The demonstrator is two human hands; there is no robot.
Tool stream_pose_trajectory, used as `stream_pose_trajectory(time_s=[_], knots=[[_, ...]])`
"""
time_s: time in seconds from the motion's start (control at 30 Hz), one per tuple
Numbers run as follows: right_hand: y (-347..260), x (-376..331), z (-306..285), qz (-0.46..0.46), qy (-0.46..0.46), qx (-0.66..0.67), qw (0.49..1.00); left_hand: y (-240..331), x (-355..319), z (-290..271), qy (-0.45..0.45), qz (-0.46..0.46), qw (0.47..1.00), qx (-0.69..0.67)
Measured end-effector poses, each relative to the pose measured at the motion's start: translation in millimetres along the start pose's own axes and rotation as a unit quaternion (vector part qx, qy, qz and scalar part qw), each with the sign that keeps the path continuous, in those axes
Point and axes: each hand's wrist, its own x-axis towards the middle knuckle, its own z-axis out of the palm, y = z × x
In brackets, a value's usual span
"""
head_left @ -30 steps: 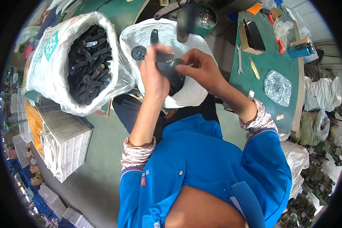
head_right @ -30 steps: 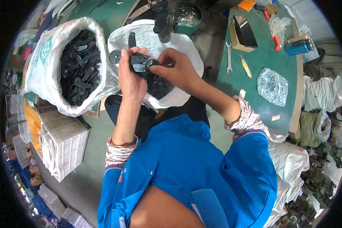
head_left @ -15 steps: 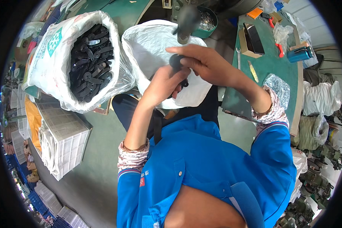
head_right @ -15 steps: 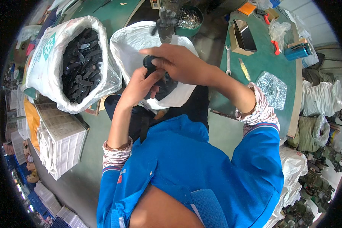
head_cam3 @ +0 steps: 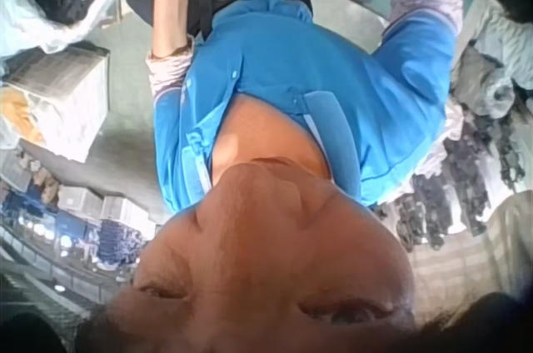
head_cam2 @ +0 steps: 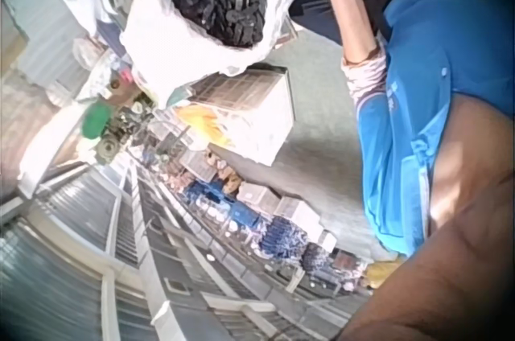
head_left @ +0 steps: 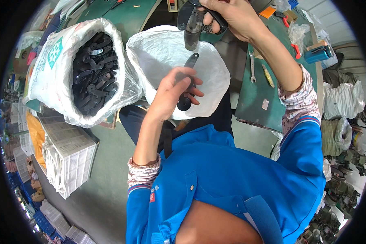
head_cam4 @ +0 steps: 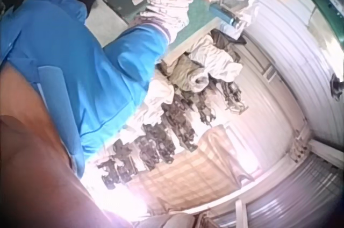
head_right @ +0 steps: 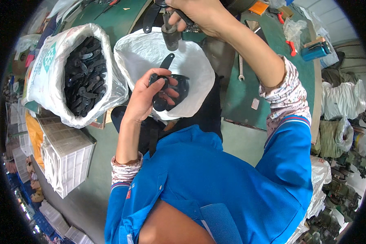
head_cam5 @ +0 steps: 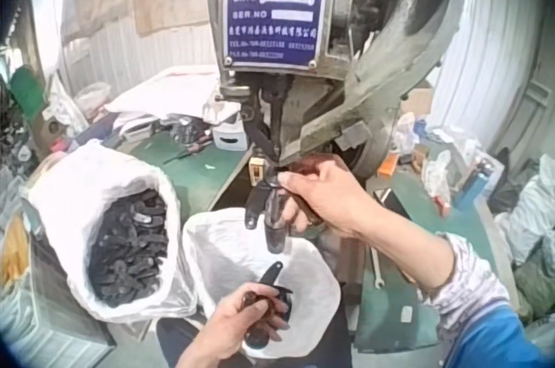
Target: The person repeatedly picks black plastic components from a white sack, attaches a small black cap to each using a vertical press-like tool, and places the assembled units into a second white sack. The process is continuous and repetitive throughout the clip.
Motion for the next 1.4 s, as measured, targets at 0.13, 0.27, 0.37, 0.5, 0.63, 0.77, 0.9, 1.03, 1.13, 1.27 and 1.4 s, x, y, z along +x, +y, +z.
stream_pose_trajectory(time_s=[0.13, 0.27, 0.37, 0.5, 0.63, 0.77, 0.9, 1.03, 1.13, 1.27, 1.4], knots=[[22.7, 8.9, 4.2, 0.038, -0.010, 0.066, 0.997, 10.6, -7.4, -1.0, 0.010, -0.028, 0.997, 0.075], [74.8, -26.0, 13.5, 0.021, -0.035, -0.086, 0.995, 16.3, -10.6, -10.2, -0.021, -0.045, 0.986, 0.157], [109.8, -61.2, 25.9, -0.101, -0.155, -0.215, 0.959, 19.2, -8.6, -7.9, -0.074, -0.062, 0.973, 0.208], [109.0, -83.7, 27.9, 0.019, -0.286, -0.194, 0.938, 16.6, -3.3, -14.5, -0.087, -0.127, 0.973, 0.173], [109.0, -109.0, 23.9, 0.094, -0.261, -0.016, 0.961, -0.2, 5.8, -31.5, 0.099, -0.051, 0.987, -0.112], [110.9, -120.2, 34.9, -0.078, -0.199, -0.064, 0.975, -2.4, 12.9, -22.5, 0.165, -0.064, 0.918, -0.355], [95.8, -121.7, 56.5, -0.301, -0.155, -0.238, 0.910, -11.4, 13.6, -18.4, 0.134, -0.070, 0.898, -0.413], [113.1, -112.3, 75.7, -0.415, -0.075, -0.315, 0.850, -13.3, 15.1, -6.2, 0.087, -0.111, 0.901, -0.411], [114.8, -99.0, 74.2, -0.457, -0.034, -0.336, 0.823, -25.5, 14.4, -8.2, -0.068, -0.103, 0.877, -0.465], [99.7, -84.7, 51.6, -0.383, 0.015, -0.268, 0.884, -5.9, 6.5, 23.4, 0.070, -0.125, 0.908, -0.394], [68.3, -51.9, 19.6, -0.159, 0.068, 0.001, 0.985, -13.8, 6.6, 23.3, 0.074, -0.137, 0.895, -0.417]])
